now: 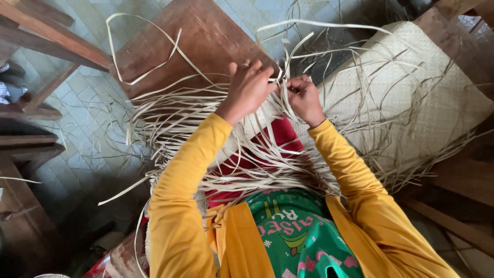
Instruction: Weaving a mat by hand using long, thin strips of natural fiber.
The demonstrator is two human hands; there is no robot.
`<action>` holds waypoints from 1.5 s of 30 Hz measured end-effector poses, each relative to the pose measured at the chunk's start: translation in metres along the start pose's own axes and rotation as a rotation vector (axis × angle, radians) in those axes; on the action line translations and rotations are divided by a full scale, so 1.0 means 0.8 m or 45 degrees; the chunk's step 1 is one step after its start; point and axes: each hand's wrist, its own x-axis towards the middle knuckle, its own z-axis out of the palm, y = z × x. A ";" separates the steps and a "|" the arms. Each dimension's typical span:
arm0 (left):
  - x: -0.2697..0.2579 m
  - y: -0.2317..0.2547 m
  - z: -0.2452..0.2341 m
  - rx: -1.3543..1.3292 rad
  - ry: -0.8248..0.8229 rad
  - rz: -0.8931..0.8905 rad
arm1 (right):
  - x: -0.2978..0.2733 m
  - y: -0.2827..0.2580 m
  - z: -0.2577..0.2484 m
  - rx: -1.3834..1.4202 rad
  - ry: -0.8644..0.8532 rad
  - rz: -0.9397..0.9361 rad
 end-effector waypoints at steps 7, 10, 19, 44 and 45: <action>0.010 -0.031 0.027 -0.279 -0.382 -0.049 | -0.010 -0.004 0.015 0.309 0.107 0.028; 0.022 -0.019 -0.015 -0.339 -0.442 -0.067 | -0.009 -0.012 0.012 0.306 0.126 0.014; 0.017 -0.022 0.024 -0.324 -0.417 -0.032 | -0.012 -0.013 0.007 0.344 0.092 -0.069; 0.000 -0.044 0.062 -0.309 -0.136 0.090 | -0.033 0.062 -0.052 -0.395 -0.315 0.400; -0.001 -0.047 0.063 -0.309 -0.134 0.095 | -0.039 0.055 -0.070 -0.396 -0.310 0.399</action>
